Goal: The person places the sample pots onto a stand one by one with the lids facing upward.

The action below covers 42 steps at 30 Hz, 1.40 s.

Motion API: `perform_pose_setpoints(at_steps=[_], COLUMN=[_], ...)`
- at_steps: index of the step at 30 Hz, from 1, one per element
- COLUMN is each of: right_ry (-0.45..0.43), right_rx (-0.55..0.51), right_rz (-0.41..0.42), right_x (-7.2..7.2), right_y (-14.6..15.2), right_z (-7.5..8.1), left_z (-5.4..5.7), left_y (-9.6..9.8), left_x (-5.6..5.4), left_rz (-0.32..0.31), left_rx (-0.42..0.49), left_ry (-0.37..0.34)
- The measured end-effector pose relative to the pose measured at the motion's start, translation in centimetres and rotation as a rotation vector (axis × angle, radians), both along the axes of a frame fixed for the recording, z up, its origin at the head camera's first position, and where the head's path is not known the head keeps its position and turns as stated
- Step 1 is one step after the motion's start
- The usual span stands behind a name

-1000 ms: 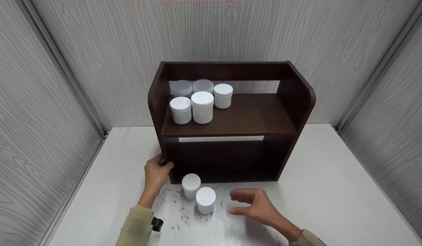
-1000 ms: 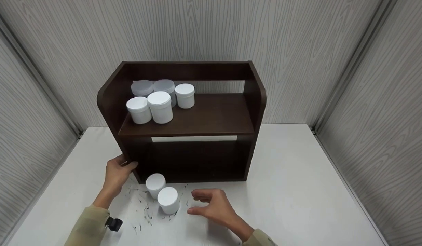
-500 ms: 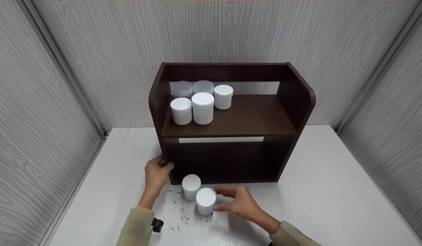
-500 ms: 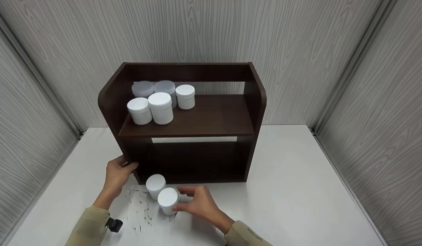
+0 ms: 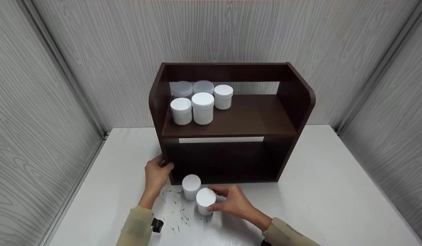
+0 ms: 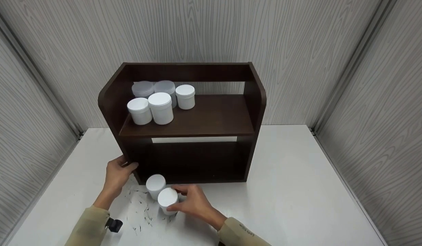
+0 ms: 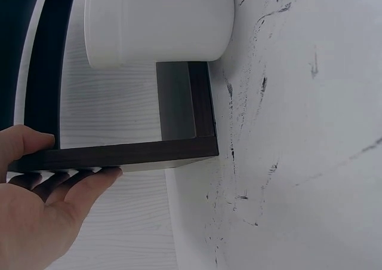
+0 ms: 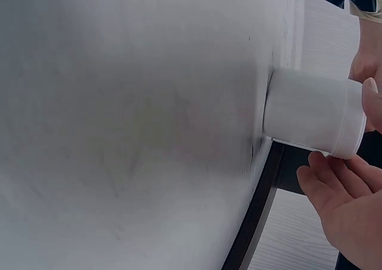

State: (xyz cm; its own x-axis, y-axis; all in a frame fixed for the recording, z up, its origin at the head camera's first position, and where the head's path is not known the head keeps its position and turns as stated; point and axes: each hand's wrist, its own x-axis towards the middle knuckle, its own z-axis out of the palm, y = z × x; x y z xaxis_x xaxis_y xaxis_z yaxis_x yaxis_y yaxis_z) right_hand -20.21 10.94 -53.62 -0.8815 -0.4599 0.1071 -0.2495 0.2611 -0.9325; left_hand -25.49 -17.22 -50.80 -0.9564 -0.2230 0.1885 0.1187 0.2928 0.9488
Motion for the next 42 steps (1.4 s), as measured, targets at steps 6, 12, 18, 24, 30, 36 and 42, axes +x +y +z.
perform_pose_setpoints(at_steps=[6,12,18,24,30,36,42], right_ry=[-0.023,-0.019,-0.006,0.005,0.010,-0.001,-0.019], right_rx=[0.001,0.000,-0.011,-0.027,-0.034,-0.047,-0.051], right_rz=[0.009,-0.006,-0.031,-0.050,-0.060,-0.009,-0.017], right_x=[0.2,0.6,1.4,2.2,2.5,2.4,2.4], right_y=[0.2,1.2,3.3,5.9,7.8,7.9,7.9], right_z=[-0.2,-0.2,-0.2,0.0,0.0,-0.1,-0.2], left_z=[0.0,0.0,0.1,0.1,-0.1,-0.1,0.0], left_y=[0.1,0.2,0.1,0.0,0.0,0.0,0.1], left_x=[0.2,0.2,0.2,0.1,0.2,0.2,0.2], left_rz=[-0.013,-0.016,0.001,0.011,0.013,0.003,0.004], left_rx=[-0.009,-0.012,-0.005,-0.002,0.003,0.007,0.015], left_ry=[0.002,0.012,0.011,-0.001,0.008,0.007,0.000])
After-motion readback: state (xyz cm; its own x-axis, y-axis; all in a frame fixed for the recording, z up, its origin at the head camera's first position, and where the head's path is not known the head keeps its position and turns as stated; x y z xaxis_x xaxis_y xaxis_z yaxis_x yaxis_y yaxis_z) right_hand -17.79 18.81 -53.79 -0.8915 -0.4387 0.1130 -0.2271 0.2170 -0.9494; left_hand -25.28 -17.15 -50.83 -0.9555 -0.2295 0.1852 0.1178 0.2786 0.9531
